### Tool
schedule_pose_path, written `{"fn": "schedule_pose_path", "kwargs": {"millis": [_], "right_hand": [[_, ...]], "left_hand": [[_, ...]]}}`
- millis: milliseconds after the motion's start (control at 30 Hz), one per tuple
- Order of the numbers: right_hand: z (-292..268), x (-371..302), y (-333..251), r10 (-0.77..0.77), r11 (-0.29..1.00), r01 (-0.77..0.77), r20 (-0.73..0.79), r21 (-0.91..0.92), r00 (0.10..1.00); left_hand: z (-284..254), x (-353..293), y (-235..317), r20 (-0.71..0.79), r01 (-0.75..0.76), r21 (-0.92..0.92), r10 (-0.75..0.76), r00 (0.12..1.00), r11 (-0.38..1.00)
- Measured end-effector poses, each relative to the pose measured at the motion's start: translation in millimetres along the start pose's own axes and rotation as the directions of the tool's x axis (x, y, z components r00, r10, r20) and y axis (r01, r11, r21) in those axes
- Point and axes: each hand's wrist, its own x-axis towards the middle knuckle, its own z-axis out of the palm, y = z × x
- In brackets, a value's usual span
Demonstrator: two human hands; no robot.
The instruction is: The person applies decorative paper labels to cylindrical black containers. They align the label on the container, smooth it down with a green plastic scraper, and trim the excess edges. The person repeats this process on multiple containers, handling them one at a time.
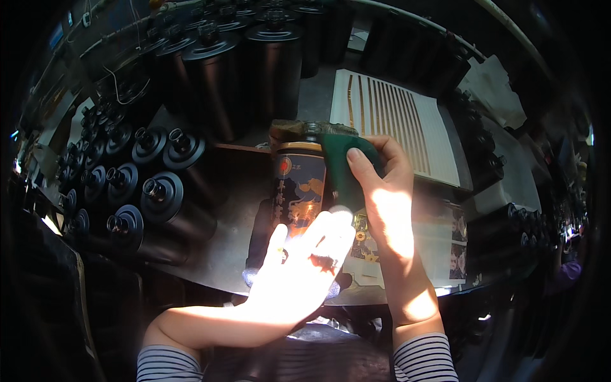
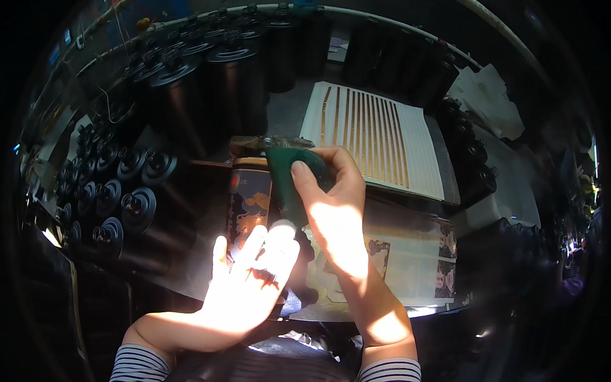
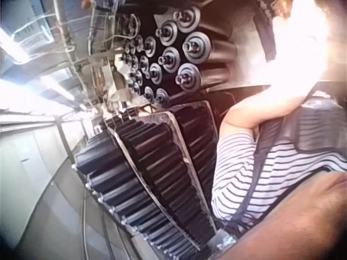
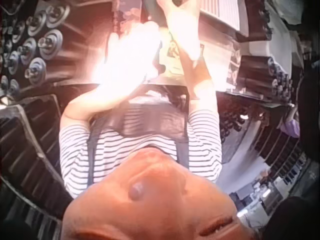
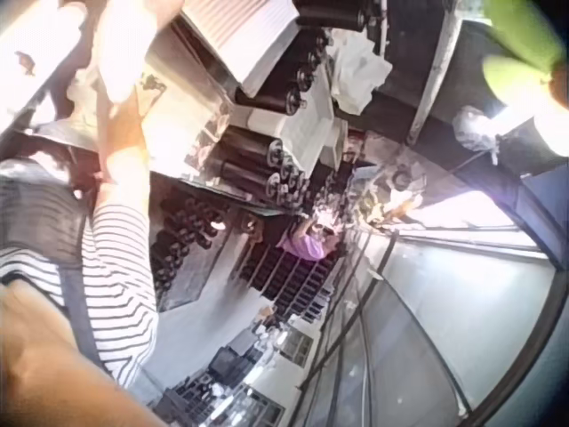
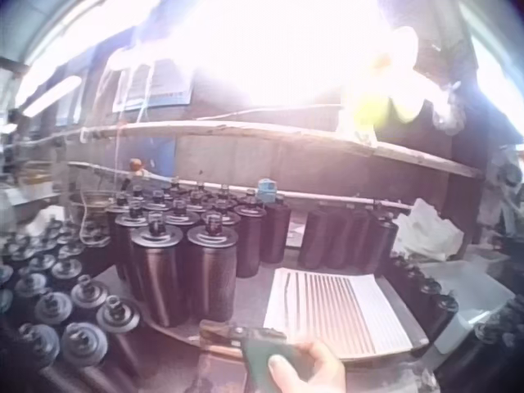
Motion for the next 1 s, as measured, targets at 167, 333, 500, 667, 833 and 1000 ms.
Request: {"fn": "schedule_pose_path", "kwargs": {"millis": [167, 333, 500, 667, 833, 1000], "right_hand": [[-22, -10, 25, 0.113, 0.992, -0.110, -0.037, 0.068, 0.993], [6, -5, -12, -0.005, 0.998, 0.008, 0.047, -0.066, 0.999], [-11, -5, 2, 0.058, 0.996, -0.058, -0.005, -0.067, 0.998], [-17, 1, -9, 0.054, 0.998, -0.054, 0.002, 0.026, 0.999], [-2, 2, 2, -0.061, 0.986, 0.074, 0.085, -0.151, 0.994], [-30, -9, 19, 0.092, 0.995, -0.094, -0.047, -0.041, 0.995]], "left_hand": [[11, -20, -22, -0.093, 0.191, -0.177, -0.209, 0.973, 0.965], [12, -20, -17, -0.171, 0.174, -0.013, -0.174, 0.970, 0.985], [25, -17, -23, -0.177, 0.224, -0.037, -0.227, 0.958, 0.974], [37, -24, -28, -0.298, 0.181, -0.395, -0.312, 0.902, 0.901], [21, -11, -21, -0.243, 0.149, -0.291, -0.223, 0.944, 0.945], [43, -27, -44, -0.103, 0.177, -0.505, -0.263, 0.959, 0.845]]}}
